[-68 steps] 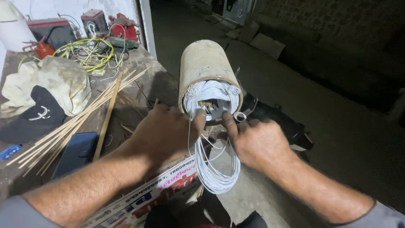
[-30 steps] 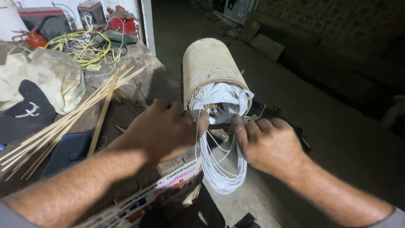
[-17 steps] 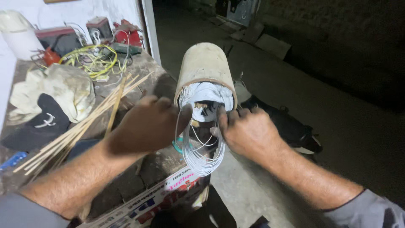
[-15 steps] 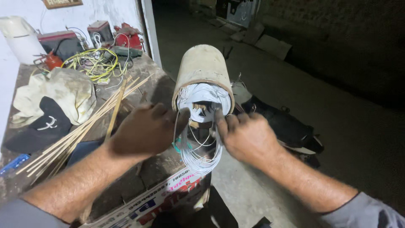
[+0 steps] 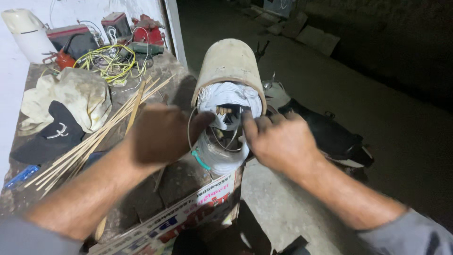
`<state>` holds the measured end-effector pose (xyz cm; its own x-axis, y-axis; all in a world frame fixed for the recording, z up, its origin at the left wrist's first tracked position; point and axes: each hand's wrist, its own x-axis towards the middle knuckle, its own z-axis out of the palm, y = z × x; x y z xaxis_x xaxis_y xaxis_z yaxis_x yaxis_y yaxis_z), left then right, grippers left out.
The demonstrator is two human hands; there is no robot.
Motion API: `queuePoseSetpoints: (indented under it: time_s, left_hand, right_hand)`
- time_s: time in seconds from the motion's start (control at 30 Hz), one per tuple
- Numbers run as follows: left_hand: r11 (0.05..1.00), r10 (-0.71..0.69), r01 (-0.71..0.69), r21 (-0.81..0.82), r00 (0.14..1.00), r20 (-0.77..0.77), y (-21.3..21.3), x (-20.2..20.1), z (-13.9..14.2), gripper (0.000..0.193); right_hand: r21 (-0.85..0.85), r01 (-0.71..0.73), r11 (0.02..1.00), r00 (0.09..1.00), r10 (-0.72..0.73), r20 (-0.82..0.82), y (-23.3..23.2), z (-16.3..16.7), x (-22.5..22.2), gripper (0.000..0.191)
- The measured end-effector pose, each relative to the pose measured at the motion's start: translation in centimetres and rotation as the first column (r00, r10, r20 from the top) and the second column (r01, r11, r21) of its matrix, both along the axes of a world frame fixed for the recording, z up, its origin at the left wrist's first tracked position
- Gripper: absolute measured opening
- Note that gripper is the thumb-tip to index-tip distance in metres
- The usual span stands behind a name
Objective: The person winds white wire from a cylindrical container onto their hand, then uses a wooden stick to push and arrange the wire inside the container. They repeat this process, occasionally adjusting the wire with both hands.
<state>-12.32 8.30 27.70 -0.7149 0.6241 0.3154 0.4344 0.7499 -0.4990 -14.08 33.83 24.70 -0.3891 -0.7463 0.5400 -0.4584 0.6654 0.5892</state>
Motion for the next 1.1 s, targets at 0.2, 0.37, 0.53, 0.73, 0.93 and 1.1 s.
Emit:
queuePoseSetpoints:
  time_s: [0.2, 0.37, 0.53, 0.73, 0.93, 1.1]
  left_hand:
    - [0.895, -0.199, 0.213, 0.391, 0.977, -0.077, 0.2, 1.5, -0.9, 0.025]
    - [0.446, -0.365, 0.473, 0.76, 0.871, -0.328, -0.3, 1.5, -2.5, 0.038]
    - [0.488, -0.232, 0.277, 0.828, 0.955, -0.182, 1.4, 0.1, -2.5, 0.104]
    - [0.672, -0.039, 0.024, 0.74, 0.999, 0.004, 3.1, -0.6, -1.1, 0.104]
    - [0.526, -0.115, 0.291, 0.799, 0.955, -0.273, 3.3, -1.2, -3.0, 0.078]
    - [0.398, 0.02, 0.339, 0.853, 0.926, -0.377, 4.8, -4.1, -4.3, 0.06]
  right_hand:
    - [-0.048, -0.016, 0.999, 0.999, 0.015, -0.028, 0.2, -0.3, 0.8, 0.043]
    - [-0.177, -0.037, 0.984, 0.997, 0.048, 0.063, 0.2, -0.8, 3.1, 0.046]
    - [-0.147, -0.247, 0.958, 0.968, 0.252, 0.016, -0.4, -0.7, 3.8, 0.034]
    - [-0.289, -0.379, 0.879, 0.86, 0.45, 0.241, -0.3, -1.4, 3.2, 0.032]
    - [-0.18, -0.317, 0.931, 0.897, 0.356, 0.262, 0.4, -1.4, 1.7, 0.02]
    - [-0.28, -0.283, 0.917, 0.893, 0.359, 0.271, -0.1, -1.7, 0.8, 0.018]
